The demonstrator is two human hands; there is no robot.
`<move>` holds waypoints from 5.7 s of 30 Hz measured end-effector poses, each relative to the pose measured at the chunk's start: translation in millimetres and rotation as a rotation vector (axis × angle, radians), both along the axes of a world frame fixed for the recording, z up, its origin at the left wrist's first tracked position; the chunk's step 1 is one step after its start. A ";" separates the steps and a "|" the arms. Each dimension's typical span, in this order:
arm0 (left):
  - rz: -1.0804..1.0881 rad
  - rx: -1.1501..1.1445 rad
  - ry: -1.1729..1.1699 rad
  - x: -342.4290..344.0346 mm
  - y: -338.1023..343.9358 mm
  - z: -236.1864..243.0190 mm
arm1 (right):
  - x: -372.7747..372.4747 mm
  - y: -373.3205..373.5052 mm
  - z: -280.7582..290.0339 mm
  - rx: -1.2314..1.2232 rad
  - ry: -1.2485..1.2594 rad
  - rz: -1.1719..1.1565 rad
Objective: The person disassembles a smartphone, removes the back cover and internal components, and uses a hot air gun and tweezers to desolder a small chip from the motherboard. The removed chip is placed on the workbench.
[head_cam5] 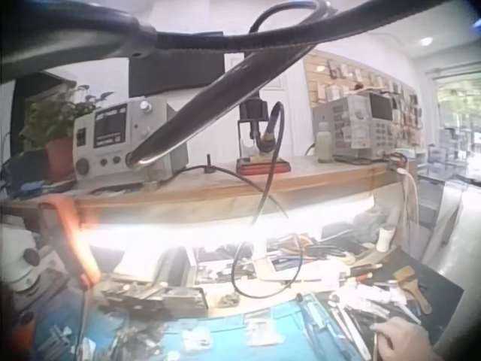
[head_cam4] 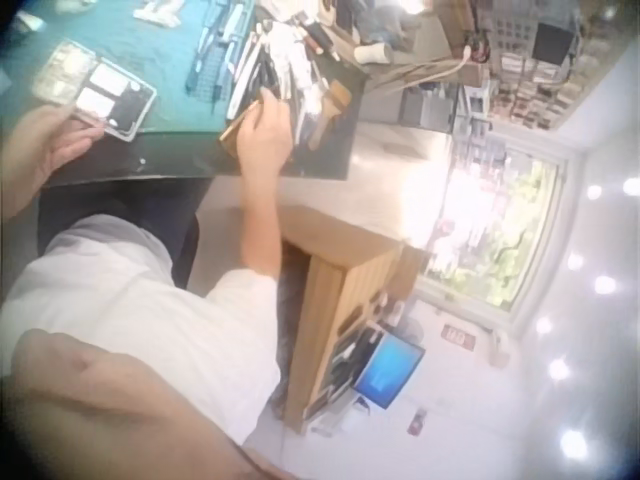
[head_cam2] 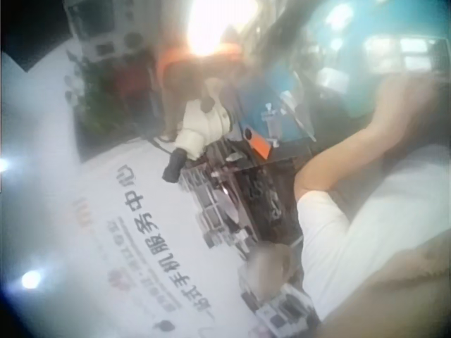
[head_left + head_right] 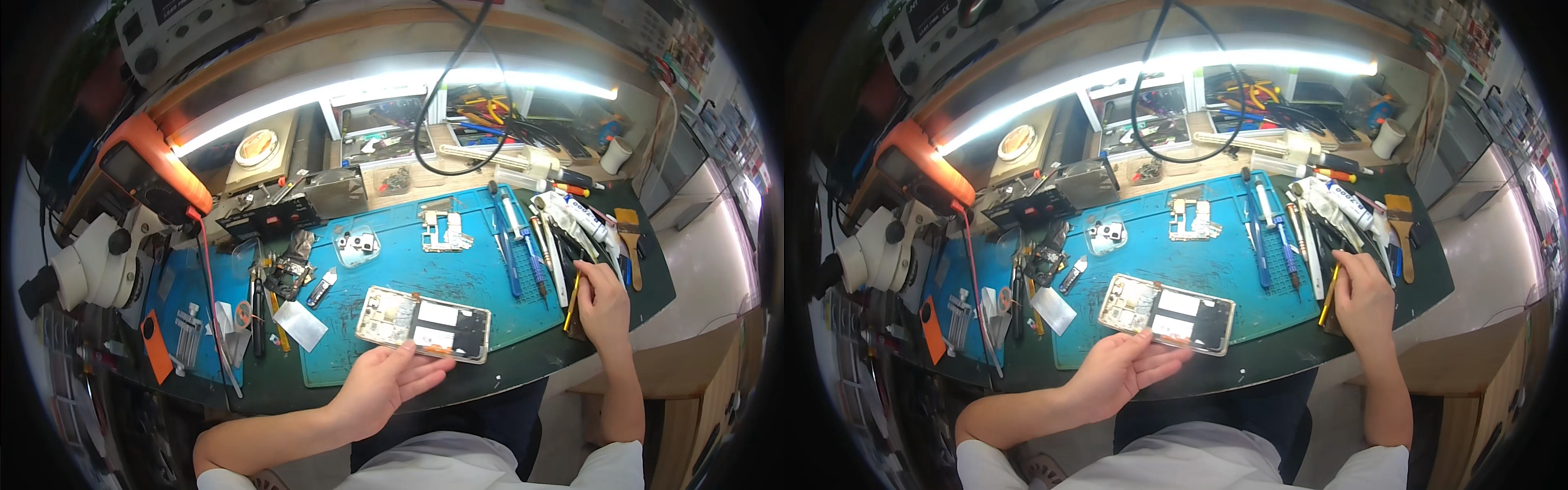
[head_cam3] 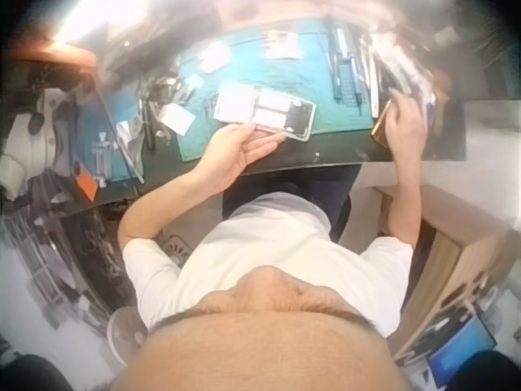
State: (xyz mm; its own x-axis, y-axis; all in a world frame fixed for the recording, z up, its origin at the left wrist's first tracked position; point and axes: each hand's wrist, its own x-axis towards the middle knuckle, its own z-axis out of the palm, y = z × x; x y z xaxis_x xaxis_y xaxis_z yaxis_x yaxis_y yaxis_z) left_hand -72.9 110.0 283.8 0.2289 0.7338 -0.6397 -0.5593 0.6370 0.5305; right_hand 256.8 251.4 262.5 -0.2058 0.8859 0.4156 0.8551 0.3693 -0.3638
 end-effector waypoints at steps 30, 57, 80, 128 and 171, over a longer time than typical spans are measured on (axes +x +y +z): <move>0.570 1.339 1.501 -148.8 34.1 193.6 | 52.3 38.1 5.3 -0.160 0.102 0.026; -0.099 1.314 1.976 -101.7 297.6 410.1 | 49.1 27.1 -4.5 -0.062 -0.130 -0.036; 0.300 1.173 1.523 -295.0 127.7 323.2 | 65.1 6.5 30.8 0.131 0.203 -0.152; 0.481 1.300 2.448 -231.9 142.2 285.9 | 70.9 13.9 23.1 0.082 0.229 -0.163; 0.279 1.000 2.703 -201.3 135.7 298.5 | 69.2 24.0 28.3 0.094 0.238 -0.132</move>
State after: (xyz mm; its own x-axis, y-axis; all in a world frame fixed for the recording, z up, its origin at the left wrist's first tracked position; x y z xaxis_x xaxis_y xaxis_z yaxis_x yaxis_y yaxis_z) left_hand -274.1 245.7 582.3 0.0926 0.6393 0.7634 0.9562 0.1569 -0.2473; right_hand 326.1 275.4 290.7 0.0215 0.8540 0.5199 0.7927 0.3023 -0.5294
